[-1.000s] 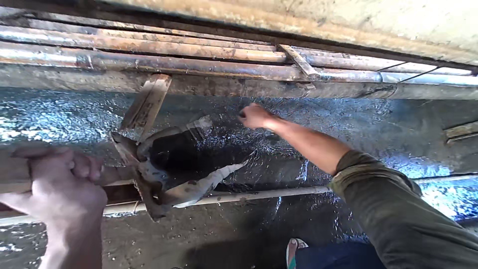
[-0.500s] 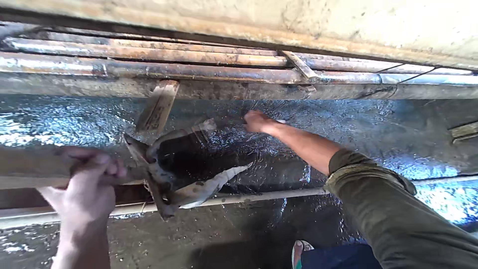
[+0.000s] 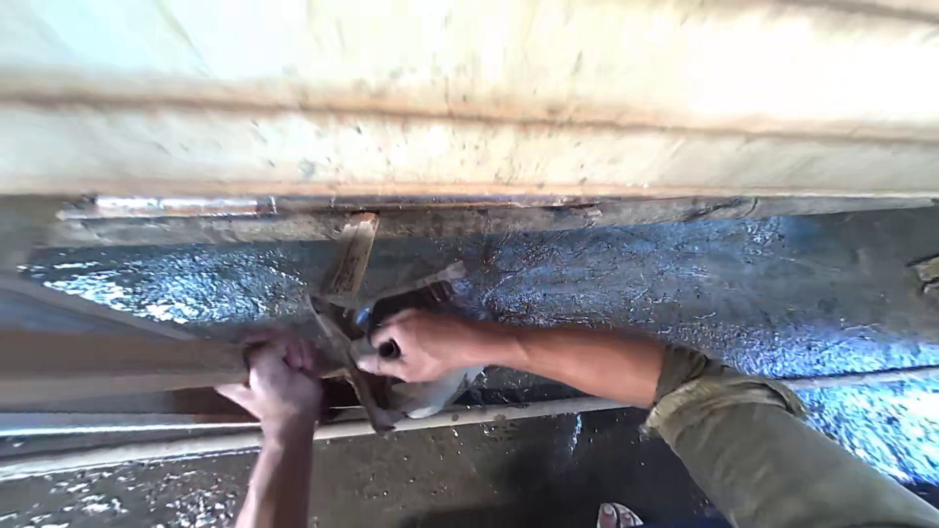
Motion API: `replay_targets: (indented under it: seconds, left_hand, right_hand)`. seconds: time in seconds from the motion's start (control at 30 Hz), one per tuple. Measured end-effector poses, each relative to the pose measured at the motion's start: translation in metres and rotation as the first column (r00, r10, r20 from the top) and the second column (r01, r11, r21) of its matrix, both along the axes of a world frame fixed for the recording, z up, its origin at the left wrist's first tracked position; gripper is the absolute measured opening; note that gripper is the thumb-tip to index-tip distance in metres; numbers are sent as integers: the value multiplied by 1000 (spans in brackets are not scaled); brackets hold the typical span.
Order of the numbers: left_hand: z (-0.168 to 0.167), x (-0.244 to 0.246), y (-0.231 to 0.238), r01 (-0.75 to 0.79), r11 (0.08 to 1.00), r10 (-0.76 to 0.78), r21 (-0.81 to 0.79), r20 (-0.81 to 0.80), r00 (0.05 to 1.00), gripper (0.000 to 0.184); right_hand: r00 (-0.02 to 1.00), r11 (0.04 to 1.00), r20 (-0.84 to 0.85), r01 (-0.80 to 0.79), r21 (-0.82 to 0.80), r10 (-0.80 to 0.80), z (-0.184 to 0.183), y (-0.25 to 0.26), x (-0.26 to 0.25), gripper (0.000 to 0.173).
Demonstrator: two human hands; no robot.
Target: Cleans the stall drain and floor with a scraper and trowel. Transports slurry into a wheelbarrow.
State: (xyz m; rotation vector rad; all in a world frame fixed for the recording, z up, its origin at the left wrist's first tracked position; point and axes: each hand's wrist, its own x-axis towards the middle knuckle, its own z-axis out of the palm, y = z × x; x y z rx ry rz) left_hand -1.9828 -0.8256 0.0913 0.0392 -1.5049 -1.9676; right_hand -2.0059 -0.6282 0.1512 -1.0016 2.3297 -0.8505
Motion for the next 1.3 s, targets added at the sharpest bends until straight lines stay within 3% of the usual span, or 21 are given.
replay_targets:
  seconds: [0.13, 0.3, 0.47, 0.53, 0.6, 0.7, 0.8, 0.87, 1.07, 1.2, 1.3]
  left_hand:
    - [-10, -1, 28, 73, 991, -69, 111, -42, 997, 24]
    - [-19, -3, 74, 235, 941, -214, 244, -108, 971, 27]
    - [-14, 17, 115, 350, 869, -315, 349, -156, 936, 17]
    - [-5, 31, 129, 374, 847, -341, 379, -153, 927, 14]
    - [9, 48, 140, 404, 834, -372, 375, -156, 915, 14]
    - [41, 82, 152, 426, 830, -395, 360, -160, 905, 13]
    - [81, 119, 158, 391, 833, -366, 392, -141, 920, 16]
    - [113, 143, 154, 405, 839, -382, 363, -138, 914, 19]
    - [220, 197, 140, 503, 800, -500, 325, -102, 860, 20]
    - [292, 223, 139, 573, 749, -560, 333, -144, 816, 19]
    - [347, 235, 147, 686, 669, -668, 286, -175, 724, 18]
  right_hand:
    - [996, 965, -44, -59, 254, 73, 35, 17, 29, 55]
    - [1000, 913, -6, -25, 408, 30, 61, 55, 51, 51]
    - [976, 909, 132, 103, 405, -170, 95, 113, 77, 39]
    - [937, 925, 249, 148, 349, -244, 112, 138, 89, 25]
    - [878, 946, 378, 213, 244, -295, 127, 164, 103, 28]
    - [693, 890, 577, 432, 147, -432, 151, 194, 134, 35]
    - [511, 757, 617, 614, 225, -598, 187, 214, 176, 35]
    - [480, 720, 590, 638, 274, -649, 217, 223, 207, 32]
    - [500, 742, 555, 526, 415, -665, 339, 228, 285, 26]
    - [458, 606, 400, 537, 587, -794, 422, 208, 340, 59]
    - [313, 496, 384, 562, 662, -869, 476, 200, 383, 49]
